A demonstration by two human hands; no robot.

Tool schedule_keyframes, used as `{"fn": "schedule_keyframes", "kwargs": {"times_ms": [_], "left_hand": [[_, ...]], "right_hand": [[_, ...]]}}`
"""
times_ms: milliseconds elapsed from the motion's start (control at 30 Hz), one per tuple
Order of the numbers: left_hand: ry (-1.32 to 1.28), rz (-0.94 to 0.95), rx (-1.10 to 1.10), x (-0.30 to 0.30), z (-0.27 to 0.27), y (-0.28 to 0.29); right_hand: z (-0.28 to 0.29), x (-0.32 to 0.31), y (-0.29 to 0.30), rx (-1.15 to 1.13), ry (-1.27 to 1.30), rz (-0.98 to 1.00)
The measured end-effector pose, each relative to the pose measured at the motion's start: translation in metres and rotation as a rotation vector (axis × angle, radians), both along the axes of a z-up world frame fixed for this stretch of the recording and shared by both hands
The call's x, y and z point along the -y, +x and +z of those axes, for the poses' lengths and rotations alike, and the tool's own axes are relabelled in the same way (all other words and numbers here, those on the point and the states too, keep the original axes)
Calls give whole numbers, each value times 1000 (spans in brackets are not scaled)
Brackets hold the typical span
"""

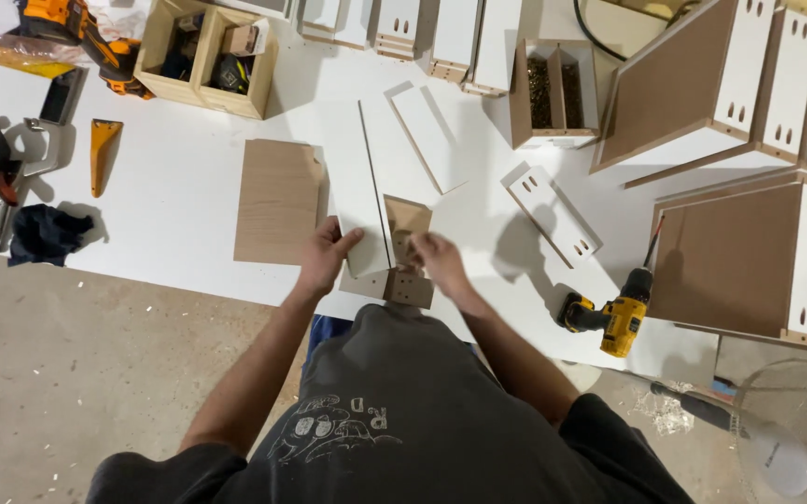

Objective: Assembling wooden furniture components by aligning boards and fastening them with a power drill and screws.

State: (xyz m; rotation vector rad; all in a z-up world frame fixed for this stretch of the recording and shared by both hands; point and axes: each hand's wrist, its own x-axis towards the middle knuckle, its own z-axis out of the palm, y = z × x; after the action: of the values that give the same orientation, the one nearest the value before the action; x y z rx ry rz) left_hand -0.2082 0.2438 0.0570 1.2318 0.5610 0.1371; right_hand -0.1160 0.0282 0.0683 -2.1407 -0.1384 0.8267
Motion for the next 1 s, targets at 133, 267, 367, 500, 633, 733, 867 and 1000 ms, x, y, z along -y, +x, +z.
{"fn": "schedule_keyframes", "kwargs": {"times_ms": [133,267,367,500,633,733,867,1000], "left_hand": [[181,-103,-3,23,22,0],[359,-194,60,44,18,12],[577,-254,75,45,36,14],[1097,-274,-118,26,-50,1],[1047,-516,-197,20,-65,-27],[1063,-436,-79,26,-80,-31],[1101,-358,-41,29,-120,-28],[1108,-363,-83,30,-134,-25]], "right_hand": [[68,-23,37,-240,649,-213],[95,-26,75,-234,863,3],[117,-20,101,-109,725,148],[46,1,162,221,497,508],[74,-34,144,704,364,991],[35,-42,139,930,14,1243],[-46,-44,153,1353,111,1295],[-56,-52,148,1415,106,1360]]}}
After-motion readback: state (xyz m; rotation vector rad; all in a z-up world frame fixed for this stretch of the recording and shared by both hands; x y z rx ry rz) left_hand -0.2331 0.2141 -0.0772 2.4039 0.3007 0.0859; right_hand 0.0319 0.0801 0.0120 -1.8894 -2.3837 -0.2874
